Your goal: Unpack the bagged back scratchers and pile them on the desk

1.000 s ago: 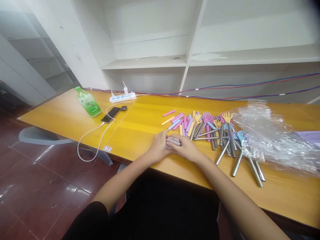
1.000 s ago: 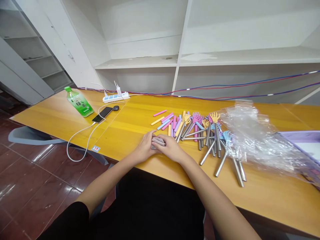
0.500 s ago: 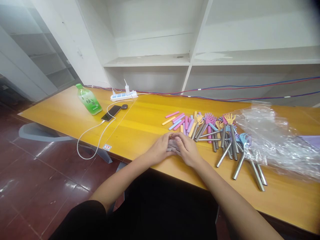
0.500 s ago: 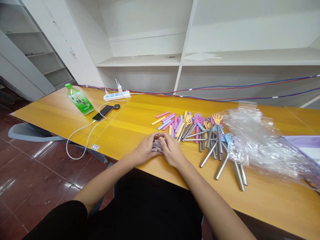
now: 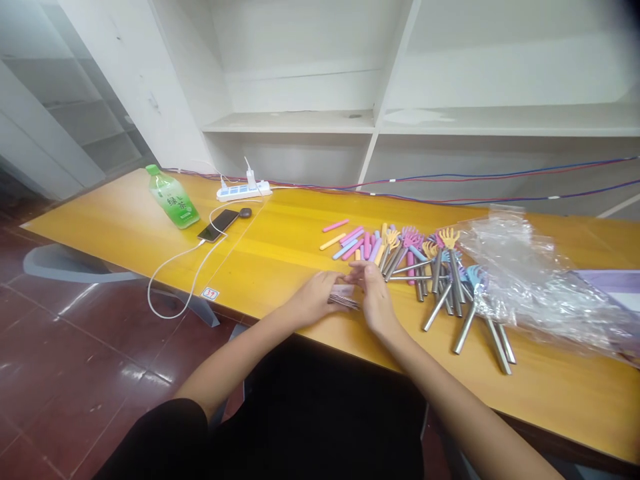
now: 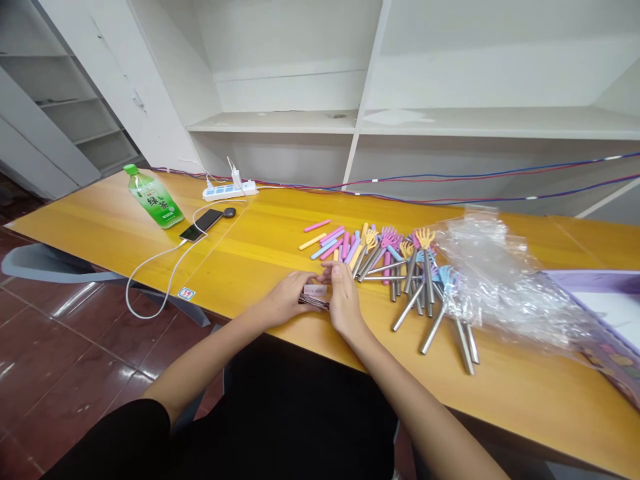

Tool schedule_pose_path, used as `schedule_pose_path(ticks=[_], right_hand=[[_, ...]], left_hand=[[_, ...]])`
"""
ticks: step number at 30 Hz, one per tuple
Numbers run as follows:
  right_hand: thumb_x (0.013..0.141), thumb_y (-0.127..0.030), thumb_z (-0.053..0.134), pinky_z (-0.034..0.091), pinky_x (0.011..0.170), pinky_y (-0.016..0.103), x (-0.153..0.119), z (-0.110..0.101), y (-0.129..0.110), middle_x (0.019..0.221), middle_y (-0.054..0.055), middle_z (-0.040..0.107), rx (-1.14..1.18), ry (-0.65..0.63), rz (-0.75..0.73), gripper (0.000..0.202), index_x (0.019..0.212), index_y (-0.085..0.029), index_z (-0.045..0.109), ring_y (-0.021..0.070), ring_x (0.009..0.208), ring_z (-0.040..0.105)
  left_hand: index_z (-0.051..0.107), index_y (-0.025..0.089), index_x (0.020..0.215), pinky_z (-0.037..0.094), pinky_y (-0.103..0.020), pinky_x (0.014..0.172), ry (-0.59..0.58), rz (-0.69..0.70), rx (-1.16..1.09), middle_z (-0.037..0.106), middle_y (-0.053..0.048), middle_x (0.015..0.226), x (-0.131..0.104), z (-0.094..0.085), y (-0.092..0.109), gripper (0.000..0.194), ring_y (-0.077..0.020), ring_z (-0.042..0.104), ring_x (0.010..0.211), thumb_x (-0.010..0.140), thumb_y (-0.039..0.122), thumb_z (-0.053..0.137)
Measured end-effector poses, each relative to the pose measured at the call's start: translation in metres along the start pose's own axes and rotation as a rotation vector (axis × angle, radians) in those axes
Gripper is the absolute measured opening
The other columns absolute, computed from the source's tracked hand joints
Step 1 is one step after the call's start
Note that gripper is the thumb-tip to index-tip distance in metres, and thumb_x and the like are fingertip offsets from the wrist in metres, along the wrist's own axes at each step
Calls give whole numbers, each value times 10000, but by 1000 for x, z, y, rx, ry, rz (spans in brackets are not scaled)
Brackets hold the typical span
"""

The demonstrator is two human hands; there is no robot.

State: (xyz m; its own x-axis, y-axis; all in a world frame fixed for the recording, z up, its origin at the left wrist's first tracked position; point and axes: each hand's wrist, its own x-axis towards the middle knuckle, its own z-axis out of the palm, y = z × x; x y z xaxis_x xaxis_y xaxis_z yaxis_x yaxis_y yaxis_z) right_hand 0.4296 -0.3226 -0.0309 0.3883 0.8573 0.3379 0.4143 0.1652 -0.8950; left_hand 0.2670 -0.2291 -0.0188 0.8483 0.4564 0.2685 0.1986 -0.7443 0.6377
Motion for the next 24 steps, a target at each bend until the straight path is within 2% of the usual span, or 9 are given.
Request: schedule_pose_path(ticks=[3, 7, 11, 14, 16, 18, 21, 24], right_hand=[[1104, -679, 294, 544, 1093, 492, -18, -1, 3, 1276, 116, 633, 65, 61, 116, 570, 1308, -253, 612, 261, 1192, 652], [1116, -658, 241, 547, 1123, 484, -42, 4, 4, 1391, 130, 651, 127, -7, 137, 597, 1411, -258, 572, 270, 1309, 637], [1135, -582, 283, 431, 1249, 539, -54, 11, -4, 1540, 130, 570, 3, -49, 85, 549, 1533, -261, 486, 269, 1438, 553], [1137, -521, 319, 392, 1277, 571, -57, 11, -12, 1616, 149, 489, -135, -88, 27, 560, 1621, -247, 387, 288, 1507, 484], [1114, -497, 411, 386, 1273, 613, -58, 8, -15, 1648, 175, 442, -287, -120, -20, 629, 1674, -234, 301, 330, 1532, 449], [1084, -467, 501, 404, 1251, 646, -60, 4, -15, 1648, 200, 435, -422, -181, -71, 738, 1715, -227, 204, 368, 1530, 447], [1077, -411, 522, 464, 1206, 642, -60, -2, -13, 1640, 220, 432, -492, -213, -148, 832, 1743, -227, 60, 380, 1502, 481], [1081, -348, 500, 504, 1175, 614, -59, -5, -11, 1645, 202, 412, -541, -209, -211, 801, 1747, -258, 64, 375, 1476, 502]], left_hand=[[677, 186, 1145, 513, -414, 988, -42, 55, 73, 713, -91, 1121, 0, 0, -1, 333, -280, 657, 1097, 939, 403, 822], [666, 195, 1160, 507, -392, 982, -14, 75, 63, 707, -91, 1158, 1, 3, -2, 368, -270, 659, 1097, 932, 435, 826], [650, 193, 1105, 516, -389, 959, 8, 66, 18, 705, -81, 1125, 0, 4, -1, 311, -260, 656, 1055, 926, 378, 825], [645, 194, 1106, 523, -401, 953, 2, 52, 15, 694, -84, 1129, 0, 2, -1, 270, -264, 651, 1052, 919, 305, 805], [639, 197, 1125, 527, -416, 961, -1, 46, 19, 688, -88, 1141, -1, 1, 0, 262, -273, 648, 1065, 918, 260, 787], [629, 204, 1166, 529, -428, 987, 6, 47, 4, 687, -91, 1168, -3, 1, 1, 301, -282, 651, 1097, 920, 263, 792], [591, 213, 1273, 532, -440, 1022, 20, 63, -23, 682, -98, 1231, -4, 2, 0, 447, -292, 659, 1140, 917, 342, 828], [548, 207, 1346, 528, -472, 1058, 33, 81, 16, 665, -119, 1287, -6, 3, -2, 571, -309, 650, 1188, 898, 380, 857]])
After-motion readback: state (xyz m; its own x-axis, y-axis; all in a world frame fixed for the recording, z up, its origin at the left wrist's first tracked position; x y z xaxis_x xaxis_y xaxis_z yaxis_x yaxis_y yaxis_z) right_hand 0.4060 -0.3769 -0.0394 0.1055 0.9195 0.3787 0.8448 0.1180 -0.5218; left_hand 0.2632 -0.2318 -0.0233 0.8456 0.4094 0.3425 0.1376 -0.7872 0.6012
